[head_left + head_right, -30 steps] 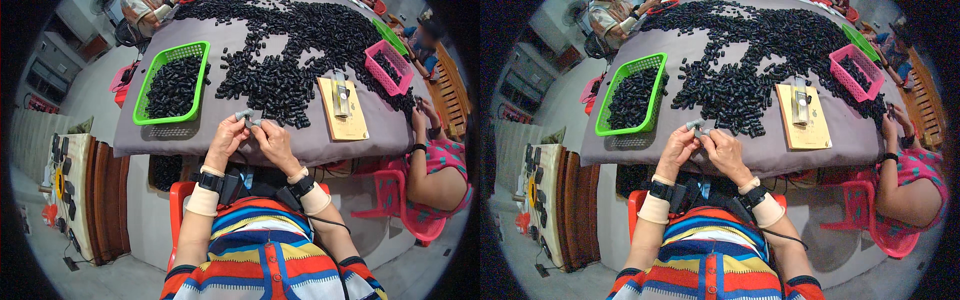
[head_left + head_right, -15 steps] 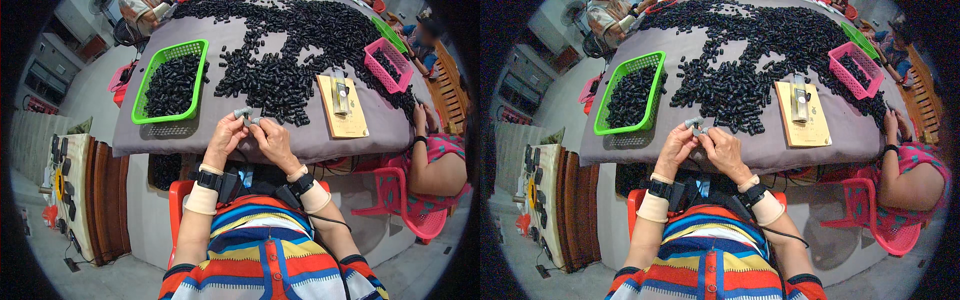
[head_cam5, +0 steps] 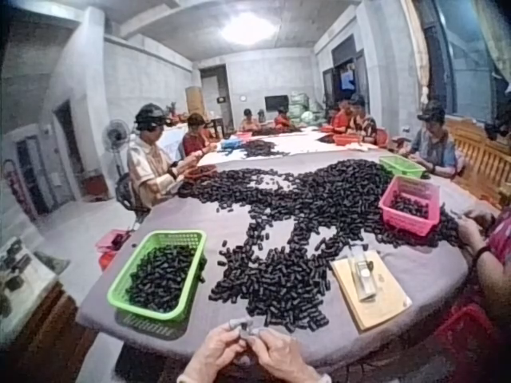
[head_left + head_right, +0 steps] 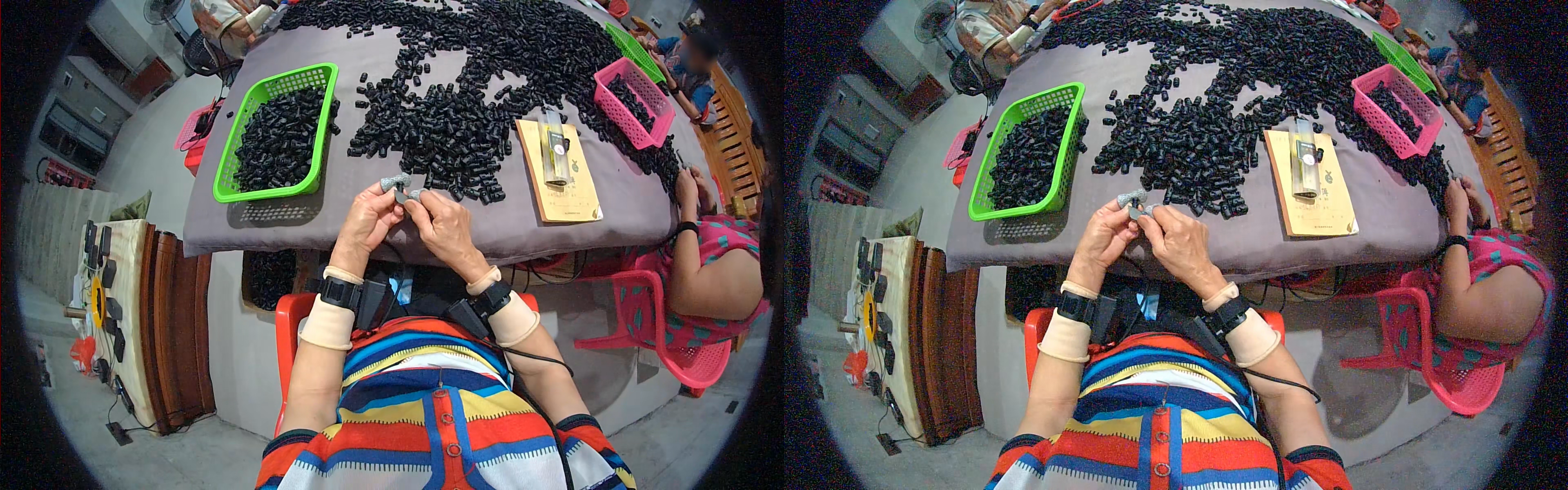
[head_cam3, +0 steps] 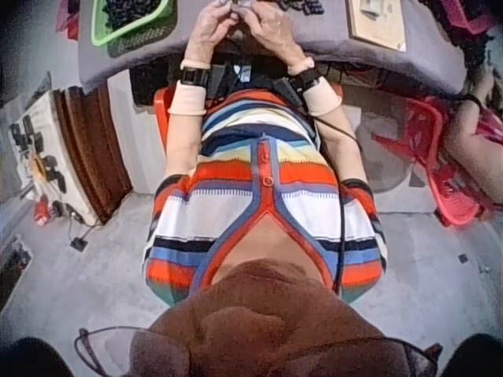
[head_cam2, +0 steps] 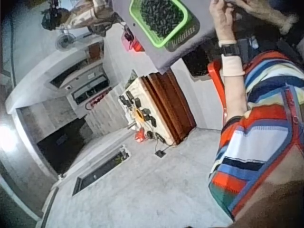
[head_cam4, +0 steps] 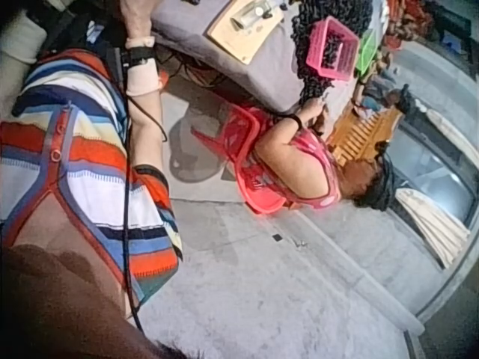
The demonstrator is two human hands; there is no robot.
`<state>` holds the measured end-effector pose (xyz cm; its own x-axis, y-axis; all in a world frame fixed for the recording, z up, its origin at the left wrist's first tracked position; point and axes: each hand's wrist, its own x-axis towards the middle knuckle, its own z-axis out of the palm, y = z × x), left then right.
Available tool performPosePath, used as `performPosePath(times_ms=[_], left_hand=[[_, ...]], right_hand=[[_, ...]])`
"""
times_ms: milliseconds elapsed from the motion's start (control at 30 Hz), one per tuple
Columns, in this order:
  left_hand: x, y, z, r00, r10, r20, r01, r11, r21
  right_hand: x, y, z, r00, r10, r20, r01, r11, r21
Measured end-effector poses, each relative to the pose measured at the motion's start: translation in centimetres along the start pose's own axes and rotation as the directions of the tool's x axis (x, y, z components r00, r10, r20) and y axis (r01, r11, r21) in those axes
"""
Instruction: Manually assembling small black plastic shoe components onto a base at a communal workshop table.
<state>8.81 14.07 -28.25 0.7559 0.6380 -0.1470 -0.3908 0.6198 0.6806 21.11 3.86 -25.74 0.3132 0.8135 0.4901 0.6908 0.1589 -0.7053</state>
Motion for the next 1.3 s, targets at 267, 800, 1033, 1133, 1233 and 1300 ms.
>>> performPosePath(times_ms=[267,800,1033,1133,1233,1300], left_hand=[[0.07,-0.02,-0.58,0.999,-0.011,0.04,0.011,1.0,0.003],[-0.05,0.06,-0.16,0.999,-0.001,0.035,0.001,1.0,0.0],[-0.01,0.06,-0.03,1.0,0.004,0.014,-0.004,1.0,0.005],[-0.03,0.13,0.16,1.0,0.001,0.017,-0.001,1.0,0.02],[-0.01,0.12,0.15,1.0,-0.002,-0.004,0.003,0.999,0.035],[0.05,0.09,0.06,1.0,-0.009,0.0,0.009,0.999,0.041]], right_hand=[[-0.02,0.02,0.03,1.0,0.009,0.002,-0.009,1.0,-0.001],[0.0,0.15,0.23,1.0,0.003,-0.003,-0.003,0.999,-0.042],[0.03,0.11,0.44,1.0,-0.008,-0.007,0.007,0.998,-0.059],[0.03,0.16,0.57,1.0,-0.009,-0.013,0.008,0.997,-0.072],[0.02,0.15,0.63,1.0,-0.007,-0.014,0.006,0.997,-0.077],[-0.01,0.18,0.7,1.0,-0.007,-0.01,0.006,0.996,-0.083]])
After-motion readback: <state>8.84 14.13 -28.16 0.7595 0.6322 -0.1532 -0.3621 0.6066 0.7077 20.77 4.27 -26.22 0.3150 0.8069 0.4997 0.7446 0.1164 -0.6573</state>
